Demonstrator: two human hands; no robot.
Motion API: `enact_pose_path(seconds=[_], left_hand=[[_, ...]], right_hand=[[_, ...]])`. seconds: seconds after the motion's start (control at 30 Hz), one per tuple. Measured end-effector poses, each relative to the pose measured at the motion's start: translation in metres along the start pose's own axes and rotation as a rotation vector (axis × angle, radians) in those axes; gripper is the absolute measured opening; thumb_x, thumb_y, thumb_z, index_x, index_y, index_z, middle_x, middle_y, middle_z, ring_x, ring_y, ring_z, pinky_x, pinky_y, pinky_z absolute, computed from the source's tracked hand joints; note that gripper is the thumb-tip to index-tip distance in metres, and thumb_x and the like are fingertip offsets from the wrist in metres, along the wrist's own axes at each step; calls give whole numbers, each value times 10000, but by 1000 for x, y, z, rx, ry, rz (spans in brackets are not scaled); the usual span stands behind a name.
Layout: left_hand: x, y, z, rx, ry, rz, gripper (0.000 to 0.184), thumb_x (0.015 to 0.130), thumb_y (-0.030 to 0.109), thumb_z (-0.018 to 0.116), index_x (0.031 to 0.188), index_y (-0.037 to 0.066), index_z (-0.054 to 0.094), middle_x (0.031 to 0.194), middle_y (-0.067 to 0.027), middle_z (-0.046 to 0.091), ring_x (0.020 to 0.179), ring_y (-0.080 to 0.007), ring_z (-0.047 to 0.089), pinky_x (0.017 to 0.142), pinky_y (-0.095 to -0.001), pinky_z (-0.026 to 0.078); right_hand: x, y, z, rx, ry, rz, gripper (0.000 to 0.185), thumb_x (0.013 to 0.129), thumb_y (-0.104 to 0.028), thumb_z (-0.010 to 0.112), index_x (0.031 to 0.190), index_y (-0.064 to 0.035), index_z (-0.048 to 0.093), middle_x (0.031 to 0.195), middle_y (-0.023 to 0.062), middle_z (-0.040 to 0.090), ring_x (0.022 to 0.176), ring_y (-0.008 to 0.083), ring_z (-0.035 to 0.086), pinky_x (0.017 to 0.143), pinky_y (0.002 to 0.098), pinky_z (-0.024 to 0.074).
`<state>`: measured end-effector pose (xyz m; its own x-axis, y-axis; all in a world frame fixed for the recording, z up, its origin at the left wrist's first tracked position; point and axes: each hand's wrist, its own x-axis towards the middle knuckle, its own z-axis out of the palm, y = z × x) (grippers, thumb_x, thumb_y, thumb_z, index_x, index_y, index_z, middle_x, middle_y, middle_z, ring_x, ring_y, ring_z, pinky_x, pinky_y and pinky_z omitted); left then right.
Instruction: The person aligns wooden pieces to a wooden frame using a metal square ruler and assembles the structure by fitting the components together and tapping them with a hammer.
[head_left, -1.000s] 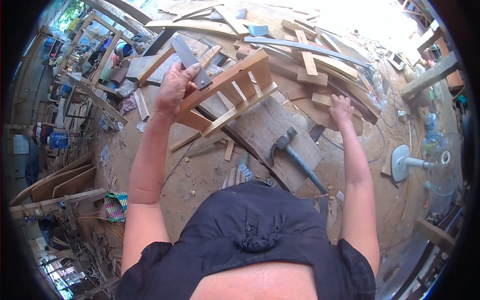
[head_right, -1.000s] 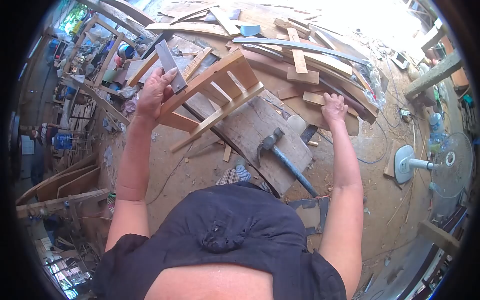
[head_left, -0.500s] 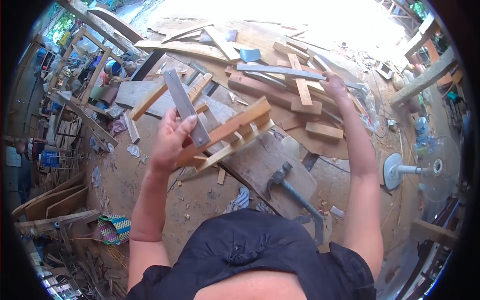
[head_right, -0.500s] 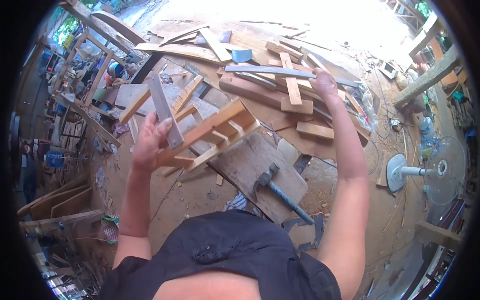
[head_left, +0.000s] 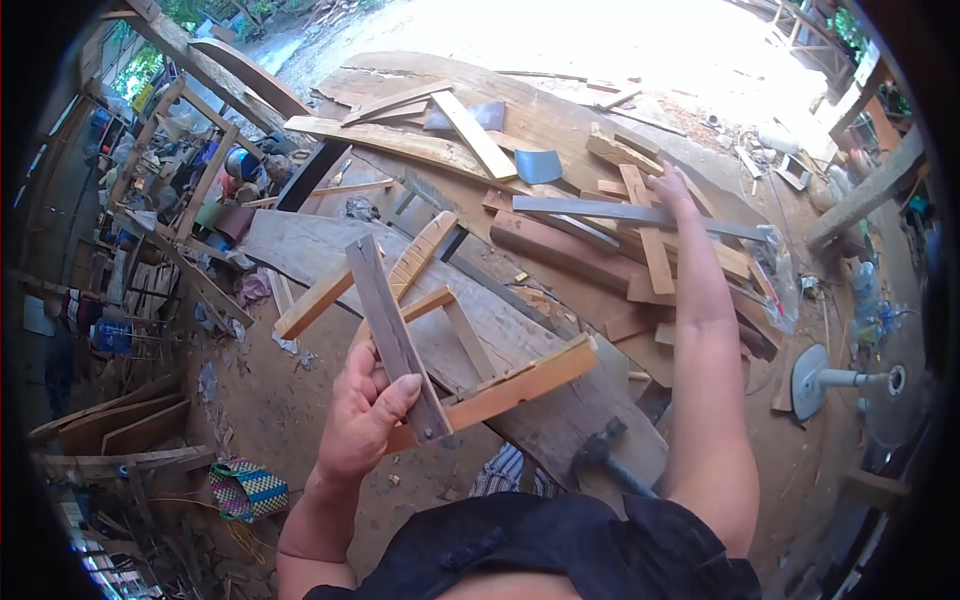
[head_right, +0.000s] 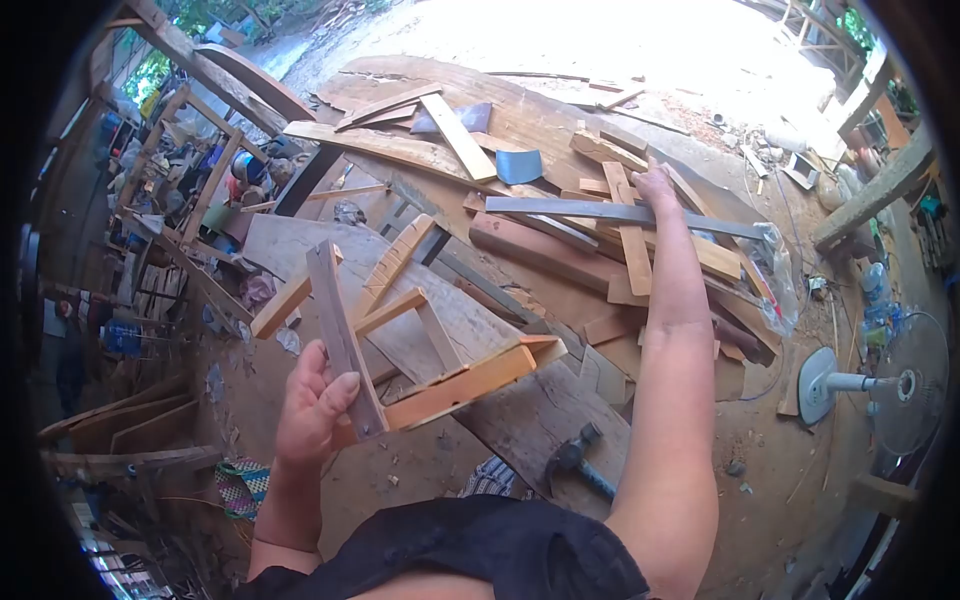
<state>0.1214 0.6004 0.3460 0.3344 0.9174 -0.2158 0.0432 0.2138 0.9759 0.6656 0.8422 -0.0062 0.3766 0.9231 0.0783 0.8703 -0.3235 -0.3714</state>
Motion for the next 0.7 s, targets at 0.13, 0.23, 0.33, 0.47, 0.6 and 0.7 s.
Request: enact_pose_path(seconds=[0.13, 0.23, 0.33, 0.47, 0.6, 0.7], left_hand=[[1, 3, -6, -32, 7, -81, 458, 893, 129, 587, 1251, -53, 367, 1077, -97, 576, 954, -116, 578, 820, -254, 484], [2, 3, -7, -63, 2, -125, 453, 899, 110, 585, 1253, -59, 357, 1048, -96, 591, 934, -101, 572, 829, -252, 476], [2, 2, -10, -68, -1, -146, 453, 895, 108, 585, 1248, -56, 355, 1039, -95, 593, 932, -99, 572, 824, -249, 475], [4, -3, -8, -33, 73, -113, 502, 855, 166, 624, 1223, -51, 361, 917, -109, 585, 719, -177, 646, 650, -288, 551], [4, -1, -8, -28, 67, -113, 502, 855, 157, 618, 1229, -51, 356, 915, -109, 584, 717, -177, 646, 649, -291, 552], [1, 3, -9, -58, -20, -130, 456, 900, 99, 568, 1265, -59, 346, 1047, -96, 590, 936, -101, 571, 843, -247, 464]], right_hand=[[-15, -36, -31, 226, -108, 296, 696, 819, -321, 594, 1408, -55, 336, 1362, 227, 443, 1266, 354, 430, 1060, 408, 348], [-17, -43, -32, 203, -102, 346, 697, 822, -336, 606, 1410, -70, 341, 1361, 212, 451, 1273, 339, 429, 1060, 412, 350], [-31, -63, -49, 154, -70, 361, 691, 808, -350, 620, 1392, -73, 377, 1338, 204, 482, 1254, 324, 455, 1054, 387, 359], [-35, -74, -66, 86, -69, 370, 695, 740, -320, 688, 1353, -94, 450, 1312, 191, 514, 1225, 304, 492, 1027, 364, 390], [-40, -92, -81, -11, -13, 302, 567, 709, -189, 700, 1237, -99, 515, 1221, 175, 551, 1140, 312, 547, 973, 391, 437], [-46, -109, -87, -135, 98, 228, 435, 764, -121, 618, 1181, -132, 493, 1160, 155, 537, 1113, 340, 553, 915, 420, 480]])
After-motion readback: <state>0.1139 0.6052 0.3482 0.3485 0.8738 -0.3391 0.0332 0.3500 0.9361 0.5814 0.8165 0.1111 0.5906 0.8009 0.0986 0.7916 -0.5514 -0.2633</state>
